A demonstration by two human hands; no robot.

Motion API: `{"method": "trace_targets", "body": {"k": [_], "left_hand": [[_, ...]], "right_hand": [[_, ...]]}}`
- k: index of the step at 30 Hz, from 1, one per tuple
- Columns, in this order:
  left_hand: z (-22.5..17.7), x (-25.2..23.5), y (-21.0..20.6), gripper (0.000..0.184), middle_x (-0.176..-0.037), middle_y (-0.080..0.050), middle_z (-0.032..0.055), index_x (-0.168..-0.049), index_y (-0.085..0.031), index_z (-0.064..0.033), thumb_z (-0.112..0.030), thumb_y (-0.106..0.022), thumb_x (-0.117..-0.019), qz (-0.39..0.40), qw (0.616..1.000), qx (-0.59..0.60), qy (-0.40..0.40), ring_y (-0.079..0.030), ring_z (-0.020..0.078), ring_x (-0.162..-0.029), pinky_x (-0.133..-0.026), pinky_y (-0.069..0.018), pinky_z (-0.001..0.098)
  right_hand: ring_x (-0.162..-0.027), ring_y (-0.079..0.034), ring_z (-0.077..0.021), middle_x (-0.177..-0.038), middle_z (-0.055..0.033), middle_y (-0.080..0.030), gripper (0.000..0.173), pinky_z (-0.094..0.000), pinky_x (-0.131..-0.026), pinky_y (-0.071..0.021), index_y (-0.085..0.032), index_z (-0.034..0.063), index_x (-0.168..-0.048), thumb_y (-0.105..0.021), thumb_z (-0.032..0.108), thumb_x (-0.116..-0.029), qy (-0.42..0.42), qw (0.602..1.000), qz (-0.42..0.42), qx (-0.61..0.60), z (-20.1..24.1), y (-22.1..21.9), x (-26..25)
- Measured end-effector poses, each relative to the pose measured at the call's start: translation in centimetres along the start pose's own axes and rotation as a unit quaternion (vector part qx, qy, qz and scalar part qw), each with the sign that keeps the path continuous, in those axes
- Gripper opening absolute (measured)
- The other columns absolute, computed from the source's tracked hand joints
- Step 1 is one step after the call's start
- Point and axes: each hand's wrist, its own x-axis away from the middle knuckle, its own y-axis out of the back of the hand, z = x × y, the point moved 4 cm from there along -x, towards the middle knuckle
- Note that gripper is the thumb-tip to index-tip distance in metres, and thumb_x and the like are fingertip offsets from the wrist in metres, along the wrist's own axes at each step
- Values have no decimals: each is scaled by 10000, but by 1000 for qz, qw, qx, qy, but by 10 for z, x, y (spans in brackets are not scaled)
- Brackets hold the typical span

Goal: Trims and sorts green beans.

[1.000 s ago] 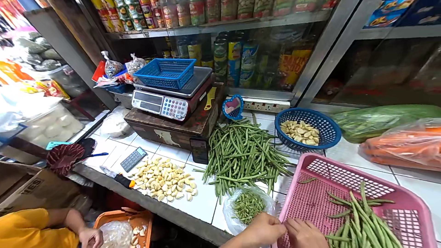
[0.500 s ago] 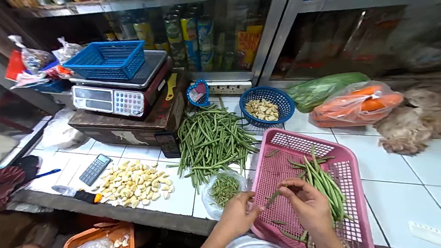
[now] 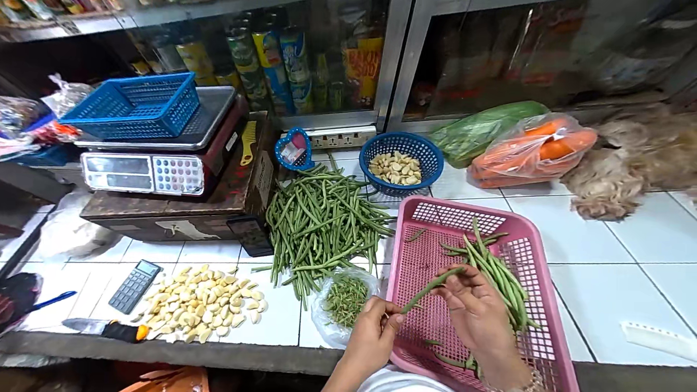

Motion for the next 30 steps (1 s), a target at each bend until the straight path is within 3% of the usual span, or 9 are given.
{"method": "trace_targets", "body": {"k": [3, 5, 10, 15, 18, 20, 24, 26, 30], "left_hand": [[-4, 1, -4, 166, -979, -680, 224, -1011, -701, 86, -28, -596, -953, -37, 986, -122, -104, -686, 265, -815, -741, -574, 364], [-5, 3, -6, 144, -889, -716, 203, -956, -719, 75, 3, -601, -914, -68, 962, -187, -188, -734, 306, -801, -729, -602, 409], [8, 11, 3, 183, -818, -740, 121, -886, -770, -1, -85, -606, -885, -174, 910, -245, -285, -722, 197, -755, -717, -577, 264], [28, 19, 20, 200, -783, -716, 128, -865, -744, 39, -58, -571, -896, -258, 917, -233, -197, -689, 168, -691, -676, -567, 251], [39, 19, 30, 146, -839, -725, 188, -914, -760, 55, -65, -682, -882, -250, 925, -284, -38, -721, 318, -742, -693, -592, 441], [37, 20, 31, 185, -940, -714, 218, -1005, -745, 80, -67, -697, -903, -217, 952, -217, 23, -702, 308, -794, -736, -576, 431], [17, 19, 19, 223, -986, -716, 212, -1057, -718, 128, -15, -589, -943, -180, 975, -74, -104, -673, 107, -798, -757, -539, 189], [13, 16, 15, 186, -938, -726, 199, -986, -729, 112, -7, -599, -927, -179, 964, -88, -175, -688, 112, -796, -764, -543, 173], [11, 11, 11, 152, -854, -730, 154, -901, -736, 49, -22, -602, -891, -199, 934, -190, -229, -704, 169, -769, -749, -563, 213]], "right_hand": [[-734, -686, -24, -888, 76, -705, 237, -205, -689, -597, -594, 31, -1099, -550, -69, -888, -82, 988, 95, 94, -14, -5, 13], [-700, -676, -7, -815, 81, -709, 203, -190, -690, -589, -651, 30, -1009, -569, -104, -880, -114, 977, 130, 122, -22, -11, 22], [-674, -701, -49, -791, 53, -717, 236, -222, -701, -620, -639, 37, -955, -543, -165, -879, -140, 981, 101, 89, -29, -10, 21], [-680, -716, -68, -793, 27, -742, 281, -226, -705, -620, -641, 48, -931, -485, -184, -900, -157, 984, 80, 35, -34, -16, 24], [-690, -730, -96, -802, 6, -739, 277, -242, -703, -630, -599, 36, -978, -448, -191, -927, -158, 986, 49, 5, -33, -15, 19], [-693, -733, -103, -804, 5, -734, 280, -252, -708, -637, -591, 28, -1003, -445, -197, -923, -162, 986, 48, 0, -32, -15, 18], [-677, -718, -87, -802, 23, -716, 271, -247, -695, -633, -577, 16, -1038, -475, -193, -901, -153, 985, 63, 41, -33, -17, 20], [-675, -716, -89, -795, 27, -712, 273, -246, -689, -632, -570, 14, -1060, -473, -188, -904, -152, 986, 66, 37, -33, -18, 20], [-725, -712, -81, -845, 20, -705, 288, -240, -725, -623, -568, -2, -1120, -497, -176, -902, -165, 983, 64, 47, -35, -20, 22]]}}
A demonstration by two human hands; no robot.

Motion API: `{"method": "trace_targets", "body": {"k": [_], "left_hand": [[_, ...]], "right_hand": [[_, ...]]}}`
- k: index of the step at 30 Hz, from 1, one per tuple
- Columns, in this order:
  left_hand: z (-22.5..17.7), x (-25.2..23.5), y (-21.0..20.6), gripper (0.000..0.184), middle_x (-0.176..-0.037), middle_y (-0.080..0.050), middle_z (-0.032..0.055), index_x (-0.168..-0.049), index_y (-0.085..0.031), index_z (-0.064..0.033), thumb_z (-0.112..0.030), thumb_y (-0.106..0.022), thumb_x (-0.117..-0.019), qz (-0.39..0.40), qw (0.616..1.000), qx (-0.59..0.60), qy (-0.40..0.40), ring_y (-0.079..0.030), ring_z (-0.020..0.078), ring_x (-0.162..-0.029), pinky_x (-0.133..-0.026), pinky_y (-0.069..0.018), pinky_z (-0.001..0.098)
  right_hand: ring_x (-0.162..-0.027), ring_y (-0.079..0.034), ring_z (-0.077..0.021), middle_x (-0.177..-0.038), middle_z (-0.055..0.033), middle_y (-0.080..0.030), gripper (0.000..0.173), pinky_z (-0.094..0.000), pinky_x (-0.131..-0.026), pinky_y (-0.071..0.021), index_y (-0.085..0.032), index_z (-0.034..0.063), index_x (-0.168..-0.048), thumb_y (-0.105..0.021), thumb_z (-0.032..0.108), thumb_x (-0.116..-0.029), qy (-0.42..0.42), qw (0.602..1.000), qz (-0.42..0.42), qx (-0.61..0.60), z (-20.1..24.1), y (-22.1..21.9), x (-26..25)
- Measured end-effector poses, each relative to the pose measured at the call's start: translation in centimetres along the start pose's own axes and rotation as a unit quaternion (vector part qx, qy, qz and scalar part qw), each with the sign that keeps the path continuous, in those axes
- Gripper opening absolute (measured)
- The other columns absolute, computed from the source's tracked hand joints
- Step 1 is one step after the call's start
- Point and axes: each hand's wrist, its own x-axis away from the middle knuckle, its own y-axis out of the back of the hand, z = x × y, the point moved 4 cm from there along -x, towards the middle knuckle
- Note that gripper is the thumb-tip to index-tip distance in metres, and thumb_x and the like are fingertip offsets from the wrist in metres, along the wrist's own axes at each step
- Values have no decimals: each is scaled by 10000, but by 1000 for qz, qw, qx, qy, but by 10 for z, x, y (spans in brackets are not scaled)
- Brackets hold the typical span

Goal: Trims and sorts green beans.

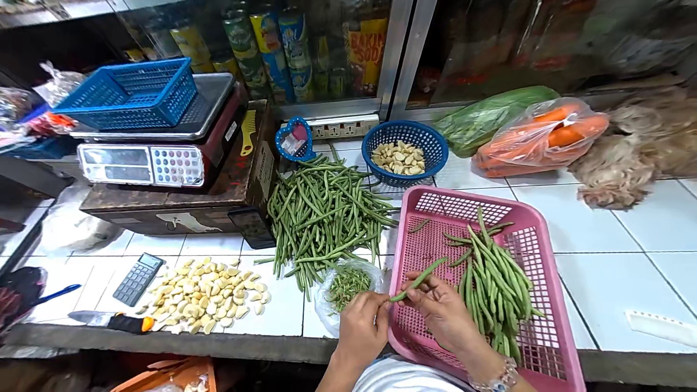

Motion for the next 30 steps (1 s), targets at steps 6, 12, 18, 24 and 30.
{"method": "trace_targets", "body": {"k": [6, 12, 18, 24, 30], "left_hand": [[-7, -2, -7, 179, -874, -722, 155, -914, -718, 25, -34, -549, -914, 4, 996, -70, -49, -718, 228, -812, -762, -577, 269], [-2, 0, -6, 179, -845, -696, 125, -877, -673, -16, -41, -502, -920, 4, 993, -84, -87, -688, 204, -794, -733, -553, 237], [1, -1, -3, 157, -835, -720, 100, -837, -707, -34, 30, -564, -820, 131, 980, -82, -127, -707, 238, -764, -665, -565, 329], [18, -1, 21, 194, -862, -706, 178, -935, -701, 72, 26, -514, -908, 31, 998, -60, 13, -703, 232, -735, -671, -584, 349], [21, -11, 38, 184, -985, -726, 246, -1015, -755, 81, -7, -674, -875, 4, 983, -149, 111, -725, 359, -883, -783, -595, 436]], "right_hand": [[-634, -684, -61, -762, 22, -706, 275, -211, -641, -598, -603, -16, -1073, -532, -203, -885, -41, 999, -6, 17, -10, -7, 7], [-595, -626, -13, -738, 52, -680, 280, -164, -602, -547, -643, -40, -1086, -570, -187, -860, -36, 994, 45, 92, -5, -5, 5], [-641, -598, 7, -808, 20, -646, 320, -151, -644, -523, -618, -79, -1196, -609, -129, -881, -75, 944, 168, 273, 0, 1, 1], [-740, -575, -47, -946, -75, -654, 390, -213, -718, -495, -594, -64, -1303, -635, -38, -916, -101, 864, 299, 393, -9, 14, -1], [-688, -529, -12, -865, -22, -606, 326, -180, -666, -460, -620, -64, -1230, -665, -22, -909, -71, 899, 187, 389, -6, 40, -7]]}}
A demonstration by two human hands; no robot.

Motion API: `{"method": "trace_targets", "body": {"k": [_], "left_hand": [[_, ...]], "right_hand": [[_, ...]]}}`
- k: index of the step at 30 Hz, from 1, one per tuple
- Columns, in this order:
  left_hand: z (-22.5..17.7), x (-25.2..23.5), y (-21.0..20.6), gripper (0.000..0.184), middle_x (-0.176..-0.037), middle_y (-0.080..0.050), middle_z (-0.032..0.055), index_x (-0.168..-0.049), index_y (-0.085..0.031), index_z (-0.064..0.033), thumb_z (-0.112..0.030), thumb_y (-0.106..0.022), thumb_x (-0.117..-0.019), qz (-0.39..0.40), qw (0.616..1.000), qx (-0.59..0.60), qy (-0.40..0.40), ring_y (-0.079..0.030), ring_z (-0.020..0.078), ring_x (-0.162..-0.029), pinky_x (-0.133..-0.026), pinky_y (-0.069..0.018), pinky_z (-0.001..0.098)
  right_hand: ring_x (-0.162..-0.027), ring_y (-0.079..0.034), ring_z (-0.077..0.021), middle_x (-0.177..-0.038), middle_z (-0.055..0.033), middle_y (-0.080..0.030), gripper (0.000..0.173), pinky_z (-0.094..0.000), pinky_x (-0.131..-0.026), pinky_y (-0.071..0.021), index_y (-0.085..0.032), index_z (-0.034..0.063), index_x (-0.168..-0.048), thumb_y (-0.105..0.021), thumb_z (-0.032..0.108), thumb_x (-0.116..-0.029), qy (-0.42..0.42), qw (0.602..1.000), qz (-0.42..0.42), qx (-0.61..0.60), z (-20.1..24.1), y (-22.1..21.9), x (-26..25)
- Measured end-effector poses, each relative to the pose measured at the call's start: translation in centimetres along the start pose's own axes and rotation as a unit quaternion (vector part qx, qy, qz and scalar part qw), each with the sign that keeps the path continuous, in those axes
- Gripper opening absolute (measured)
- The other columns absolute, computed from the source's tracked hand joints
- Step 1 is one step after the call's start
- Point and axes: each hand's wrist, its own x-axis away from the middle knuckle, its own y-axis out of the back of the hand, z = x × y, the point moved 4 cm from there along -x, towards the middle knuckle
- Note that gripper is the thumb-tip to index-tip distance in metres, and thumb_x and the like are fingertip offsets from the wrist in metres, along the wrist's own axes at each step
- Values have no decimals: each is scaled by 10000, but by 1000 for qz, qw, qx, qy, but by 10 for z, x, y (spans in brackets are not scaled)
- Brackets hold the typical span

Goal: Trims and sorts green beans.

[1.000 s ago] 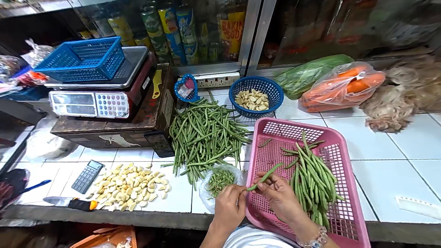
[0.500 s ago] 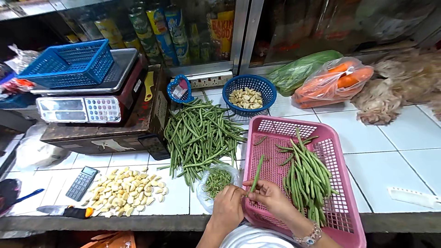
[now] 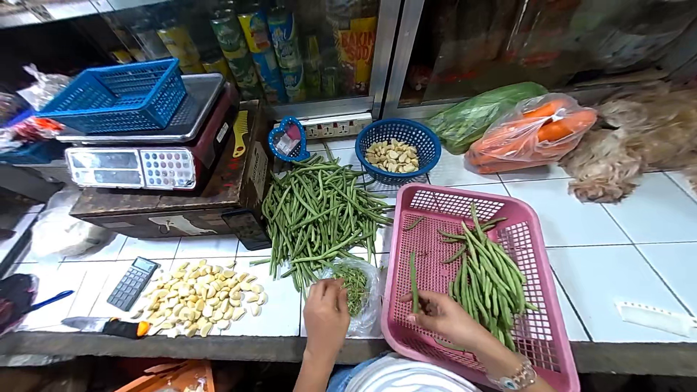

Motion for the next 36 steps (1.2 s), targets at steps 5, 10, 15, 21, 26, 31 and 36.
{"method": "trace_targets", "body": {"k": [5, 10, 15, 21, 26, 31, 36], "left_hand": [[-45, 11, -40, 314, -1008, -718, 245, -1166, -698, 114, -115, -614, -968, 129, 984, 117, -41, -726, 348, -873, -807, -597, 447], [-73, -1, -45, 207, -813, -736, 143, -989, -741, 74, -70, -619, -906, -33, 959, 79, -269, -722, 221, -741, -770, -584, 281], [-58, -56, -28, 174, -813, -726, 176, -983, -742, 60, -62, -658, -891, -85, 952, 1, -296, -712, 275, -730, -723, -587, 354], [-24, -89, -13, 370, -1043, -700, 302, -1120, -714, 109, -220, -621, -980, -61, 988, -89, -107, -713, 439, -898, -774, -576, 530], [-3, -46, -27, 296, -838, -734, 206, -934, -767, 53, -198, -612, -949, -24, 990, -90, -102, -736, 363, -749, -664, -589, 493], [15, -30, -14, 271, -792, -718, 185, -918, -768, 51, -161, -603, -947, -8, 997, -64, -32, -705, 322, -667, -614, -570, 460], [1, -28, 1, 218, -822, -722, 178, -934, -760, 61, -102, -615, -923, -25, 996, -4, -86, -701, 261, -705, -654, -576, 347]], "right_hand": [[-811, -620, -92, -963, -138, -681, 280, -259, -781, -521, -646, -104, -1158, -661, 4, -900, 72, 997, 9, 4, 16, -21, 3], [-830, -612, -2, -892, -84, -681, 169, -173, -787, -498, -673, -104, -983, -627, 9, -867, 172, 982, -67, -29, 27, -24, 9], [-910, -647, -214, -1098, -238, -672, 277, -324, -856, -530, -669, -118, -1170, -634, 41, -946, 157, 986, -44, 46, 35, -4, 1], [-1310, -526, -459, -1375, -326, -556, 343, -548, -1129, -388, -608, -109, -1303, -507, 101, -1050, -40, 960, -200, 192, -16, 78, -60], [-1364, -450, -509, -1423, -356, -502, 386, -604, -1127, -346, -590, -109, -1337, -491, 147, -1064, -144, 882, -334, 300, -62, 158, -90], [-1398, -412, -483, -1441, -344, -485, 366, -581, -1157, -304, -633, -118, -1270, -525, 151, -1045, -151, 891, -328, 276, -68, 164, -108], [-1176, -613, -456, -1252, -348, -617, 333, -497, -1056, -456, -609, -160, -1238, -420, 55, -1068, 129, 919, -317, 198, -2, 106, -84]]}}
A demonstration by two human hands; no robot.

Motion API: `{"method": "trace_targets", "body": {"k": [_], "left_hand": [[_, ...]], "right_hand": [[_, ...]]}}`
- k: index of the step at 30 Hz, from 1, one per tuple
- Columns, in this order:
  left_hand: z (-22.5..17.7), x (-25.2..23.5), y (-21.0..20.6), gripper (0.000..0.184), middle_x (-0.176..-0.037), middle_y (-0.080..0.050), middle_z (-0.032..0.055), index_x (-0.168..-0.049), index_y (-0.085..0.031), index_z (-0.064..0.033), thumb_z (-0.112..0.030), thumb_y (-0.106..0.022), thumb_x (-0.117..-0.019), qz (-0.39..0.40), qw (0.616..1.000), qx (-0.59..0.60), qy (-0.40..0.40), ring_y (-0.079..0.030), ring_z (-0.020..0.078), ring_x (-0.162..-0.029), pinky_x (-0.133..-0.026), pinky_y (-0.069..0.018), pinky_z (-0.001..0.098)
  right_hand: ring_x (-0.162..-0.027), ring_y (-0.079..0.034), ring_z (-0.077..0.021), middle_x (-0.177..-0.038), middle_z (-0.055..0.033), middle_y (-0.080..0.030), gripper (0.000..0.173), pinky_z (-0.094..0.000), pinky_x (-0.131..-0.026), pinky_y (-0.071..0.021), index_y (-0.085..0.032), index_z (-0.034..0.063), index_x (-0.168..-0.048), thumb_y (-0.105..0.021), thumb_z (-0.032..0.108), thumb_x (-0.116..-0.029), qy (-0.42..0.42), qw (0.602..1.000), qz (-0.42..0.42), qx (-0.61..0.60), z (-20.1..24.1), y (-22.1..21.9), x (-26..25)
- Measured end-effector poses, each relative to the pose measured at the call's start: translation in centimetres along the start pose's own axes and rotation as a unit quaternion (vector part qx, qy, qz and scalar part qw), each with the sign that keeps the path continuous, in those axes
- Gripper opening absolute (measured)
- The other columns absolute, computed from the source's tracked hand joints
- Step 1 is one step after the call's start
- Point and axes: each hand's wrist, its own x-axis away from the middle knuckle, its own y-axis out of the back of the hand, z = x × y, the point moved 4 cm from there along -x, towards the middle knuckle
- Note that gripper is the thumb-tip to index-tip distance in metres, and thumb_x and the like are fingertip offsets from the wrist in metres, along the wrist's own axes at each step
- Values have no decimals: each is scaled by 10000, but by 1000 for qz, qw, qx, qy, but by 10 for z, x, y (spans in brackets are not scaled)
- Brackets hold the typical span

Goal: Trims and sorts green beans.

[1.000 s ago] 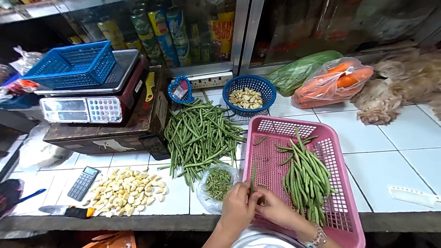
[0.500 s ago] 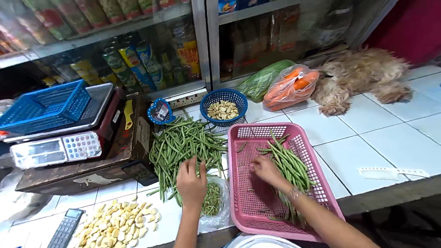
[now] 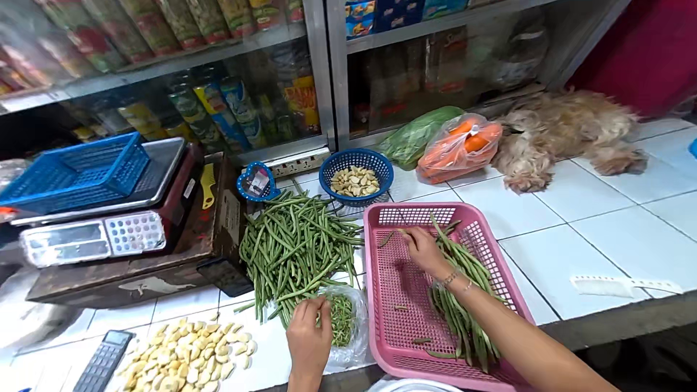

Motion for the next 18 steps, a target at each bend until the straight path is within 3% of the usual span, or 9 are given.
{"method": "trace_targets", "body": {"k": [2, 4, 5, 8, 12, 15, 18], "left_hand": [[-17, -6, 1, 215, -856, -731, 192, -965, -757, 74, -77, -610, -926, 6, 999, 38, -26, -715, 262, -743, -696, -587, 336], [-32, -15, -4, 226, -877, -732, 190, -1003, -750, 85, -65, -593, -940, 13, 995, 88, -42, -704, 226, -752, -717, -572, 286], [-38, -19, -7, 230, -892, -731, 194, -1027, -743, 96, -52, -587, -945, 23, 992, 118, -41, -698, 208, -758, -728, -564, 265], [-51, -23, -12, 220, -895, -723, 186, -1025, -732, 103, -19, -562, -955, 66, 978, 196, -34, -685, 150, -778, -768, -549, 219], [-55, -21, -13, 200, -819, -698, 156, -949, -730, 82, -13, -555, -930, 69, 980, 184, -33, -638, 110, -681, -669, -522, 185], [-57, -19, -12, 196, -804, -688, 151, -945, -732, 72, -22, -560, -927, 75, 984, 157, -20, -631, 127, -660, -643, -520, 205], [-57, -19, -12, 176, -738, -654, 130, -874, -712, 79, -19, -566, -890, 44, 981, 185, -24, -594, 66, -627, -621, -488, 147]], "right_hand": [[-1022, -687, -435, -1149, -327, -672, 300, -487, -930, -543, -637, -153, -1193, -450, 11, -1025, 144, 989, -3, -26, 47, -1, 26], [-798, -710, -345, -984, -272, -706, 267, -404, -738, -592, -682, -122, -1116, -506, 18, -972, 274, 961, -25, -27, 82, -2, 50], [-730, -694, -287, -902, -230, -704, 247, -342, -690, -584, -696, -95, -1075, -526, 49, -968, 326, 944, -35, -27, 94, -2, 59], [-718, -652, -204, -767, -124, -668, 232, -231, -717, -541, -722, -8, -970, -551, 146, -1004, 426, 902, -73, -20, 115, -2, 77], [-918, -645, -236, -906, -111, -691, 236, -283, -887, -492, -746, 97, -964, -557, 227, -1018, 413, 901, -132, 15, 120, 4, 88], [-886, -616, -240, -887, -108, -673, 203, -283, -853, -476, -763, 125, -953, -571, 173, -995, 394, 902, -173, 36, 124, 2, 94], [-806, -627, -217, -802, -113, -673, 172, -229, -797, -505, -763, 66, -895, -594, 52, -917, 383, 908, -169, 1, 133, 1, 98]]}}
